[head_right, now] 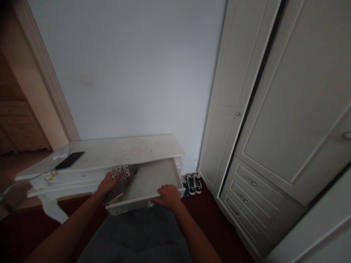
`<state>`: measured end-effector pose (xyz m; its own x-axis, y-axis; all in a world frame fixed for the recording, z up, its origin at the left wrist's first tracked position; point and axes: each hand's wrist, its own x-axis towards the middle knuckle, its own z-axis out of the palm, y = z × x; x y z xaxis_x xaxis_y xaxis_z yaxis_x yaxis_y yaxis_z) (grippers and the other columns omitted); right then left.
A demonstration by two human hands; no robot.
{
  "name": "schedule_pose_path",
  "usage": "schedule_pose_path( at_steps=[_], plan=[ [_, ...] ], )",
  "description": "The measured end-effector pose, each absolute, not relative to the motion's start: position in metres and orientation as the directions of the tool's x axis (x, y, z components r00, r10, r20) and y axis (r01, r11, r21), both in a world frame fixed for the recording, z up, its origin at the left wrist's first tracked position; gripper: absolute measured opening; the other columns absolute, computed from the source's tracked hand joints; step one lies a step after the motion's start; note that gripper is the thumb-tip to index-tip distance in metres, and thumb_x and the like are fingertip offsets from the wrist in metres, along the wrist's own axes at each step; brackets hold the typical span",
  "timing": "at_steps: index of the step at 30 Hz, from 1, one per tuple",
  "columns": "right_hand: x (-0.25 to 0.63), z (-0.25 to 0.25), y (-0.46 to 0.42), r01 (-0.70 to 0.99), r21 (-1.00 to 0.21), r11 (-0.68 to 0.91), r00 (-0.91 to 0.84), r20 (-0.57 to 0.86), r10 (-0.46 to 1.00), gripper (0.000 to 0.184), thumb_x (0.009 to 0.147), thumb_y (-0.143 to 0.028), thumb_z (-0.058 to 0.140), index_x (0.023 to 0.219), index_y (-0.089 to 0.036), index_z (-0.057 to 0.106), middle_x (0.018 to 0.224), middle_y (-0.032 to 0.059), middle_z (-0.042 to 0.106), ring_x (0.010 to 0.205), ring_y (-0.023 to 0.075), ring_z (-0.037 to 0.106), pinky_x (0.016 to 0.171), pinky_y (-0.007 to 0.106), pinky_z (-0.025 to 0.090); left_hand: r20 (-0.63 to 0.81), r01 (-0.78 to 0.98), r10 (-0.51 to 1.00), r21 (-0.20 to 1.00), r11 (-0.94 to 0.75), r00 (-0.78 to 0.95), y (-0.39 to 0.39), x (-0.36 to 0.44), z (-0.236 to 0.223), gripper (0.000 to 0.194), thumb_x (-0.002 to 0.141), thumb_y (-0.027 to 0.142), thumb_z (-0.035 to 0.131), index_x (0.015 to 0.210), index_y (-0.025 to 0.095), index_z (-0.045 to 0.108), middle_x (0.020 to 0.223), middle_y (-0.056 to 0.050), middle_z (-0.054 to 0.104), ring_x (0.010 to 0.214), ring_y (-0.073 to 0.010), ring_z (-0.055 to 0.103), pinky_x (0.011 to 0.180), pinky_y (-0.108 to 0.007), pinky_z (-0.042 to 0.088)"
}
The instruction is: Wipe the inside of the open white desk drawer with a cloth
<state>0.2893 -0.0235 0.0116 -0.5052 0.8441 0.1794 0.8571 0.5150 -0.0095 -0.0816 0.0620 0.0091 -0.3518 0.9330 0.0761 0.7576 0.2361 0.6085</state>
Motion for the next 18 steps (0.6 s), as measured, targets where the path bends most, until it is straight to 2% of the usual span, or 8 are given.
schedule_pose_path(
  at_steps=[6,10,12,14,18],
  plan=[
    [0.289,0.007,-0.022,0.857,-0.019,0.514,-0.503,0.185,0.844,0.066,0.096,-0.082,0.045,0.100,-0.023,0.073,0.102,0.0078,0.075,0.097,0.0249,0.070,0.082,0.032,0.046,0.057,0.705,0.945,0.680,0.200,-0.323,0.051,-0.083,0.012,0.050,0.088,0.049,0.062,0.126,0.017,0.060,0.126,-0.019,0.076,0.122,-0.0338,0.071,0.099,-0.043,0.057],
    [0.289,0.005,-0.021,0.857,-0.034,0.515,-0.500,0.186,0.846,0.068,0.095,-0.084,0.044,0.099,-0.023,0.074,0.101,0.0083,0.075,0.096,0.0249,0.069,0.082,0.032,0.046,0.064,0.664,0.975,0.742,0.096,-0.213,0.029,-0.091,0.003,0.055,0.084,0.046,0.065,0.130,0.015,0.061,0.131,-0.013,0.076,0.125,-0.0284,0.070,0.107,-0.039,0.056],
    [0.289,0.005,-0.021,0.858,-0.035,0.513,-0.498,0.191,0.846,0.068,0.095,-0.084,0.044,0.098,-0.023,0.074,0.100,0.0084,0.075,0.096,0.0250,0.069,0.082,0.032,0.046,0.047,0.630,0.986,0.774,0.064,-0.159,0.021,-0.095,-0.001,0.059,0.083,0.049,0.066,0.131,0.015,0.061,0.131,-0.013,0.076,0.124,-0.0283,0.070,0.108,-0.039,0.055],
    [0.289,0.005,-0.021,0.858,-0.031,0.513,-0.498,0.197,0.845,0.067,0.096,-0.083,0.044,0.098,-0.023,0.074,0.100,0.0080,0.075,0.095,0.0249,0.069,0.082,0.032,0.046,0.029,0.639,0.988,0.765,0.075,-0.150,0.019,-0.097,-0.002,0.061,0.082,0.049,0.066,0.132,0.014,0.060,0.131,-0.015,0.076,0.124,-0.0295,0.070,0.109,-0.039,0.055],
    [0.289,0.008,-0.022,0.864,-0.025,0.502,-0.490,0.184,0.852,0.064,0.096,-0.082,0.046,0.099,-0.024,0.074,0.102,0.0079,0.075,0.096,0.0244,0.069,0.083,0.032,0.046,0.040,0.726,0.974,0.674,0.137,-0.221,0.029,-0.091,0.004,0.059,0.085,0.050,0.064,0.132,0.014,0.059,0.132,-0.018,0.074,0.124,-0.0318,0.070,0.105,-0.040,0.055]
  ],
)
